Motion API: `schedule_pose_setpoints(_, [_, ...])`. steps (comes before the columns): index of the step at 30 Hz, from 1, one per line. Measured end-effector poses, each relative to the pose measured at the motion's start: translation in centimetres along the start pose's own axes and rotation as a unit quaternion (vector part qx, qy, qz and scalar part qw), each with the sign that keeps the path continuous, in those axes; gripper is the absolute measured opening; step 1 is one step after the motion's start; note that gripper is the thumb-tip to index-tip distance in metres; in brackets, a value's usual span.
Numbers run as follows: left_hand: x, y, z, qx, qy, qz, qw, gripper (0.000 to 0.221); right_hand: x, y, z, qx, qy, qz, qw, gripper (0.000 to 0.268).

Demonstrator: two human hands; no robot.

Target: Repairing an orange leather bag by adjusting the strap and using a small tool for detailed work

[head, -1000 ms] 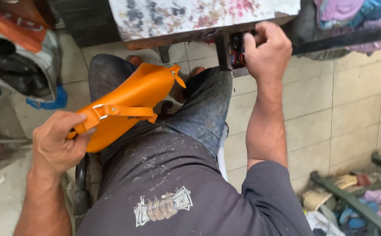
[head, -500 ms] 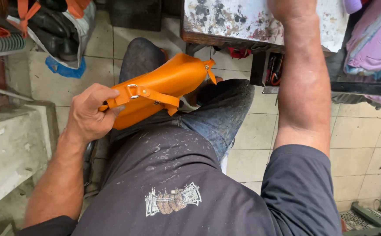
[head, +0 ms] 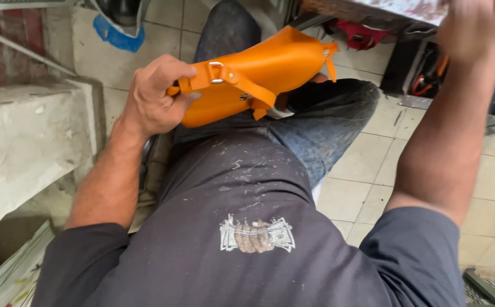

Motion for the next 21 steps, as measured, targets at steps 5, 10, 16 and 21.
schedule_pose_setpoints(5, [2.5,-1.1,-1.6,-0.059,-0.079,-0.001,0.995,0.030,-8.5,-11.1,4.5,-0.073,0.089,0.053,0.992,0.013])
schedule_pose_setpoints(10, [4.6,-5.1,-3.7,-0.131,-0.128,-0.017,0.983,0.044,-13.1,-16.0,6.0,-0.066,0.125,0.047,0.989,0.031])
schedule_pose_setpoints(16, [4.8,-9.8,-3.8,-0.196,-0.185,-0.003,0.963,0.040,-11.1,-19.0,7.7,-0.076,0.114,0.049,0.989,0.019])
schedule_pose_setpoints(21, [4.0,-10.7,-2.7,-0.217,-0.186,0.007,0.958,0.039,-10.8,-20.0,8.7,-0.058,0.109,0.077,0.989,0.012])
Point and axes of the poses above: each hand's wrist, its own z-axis away from the middle knuckle, its own y-axis out of the back of the hand, x = y × z, the point moved 10 cm from there along -z, towards the middle knuckle, and after that the axes turned 4 degrees about -x, right-handed, at the moved point
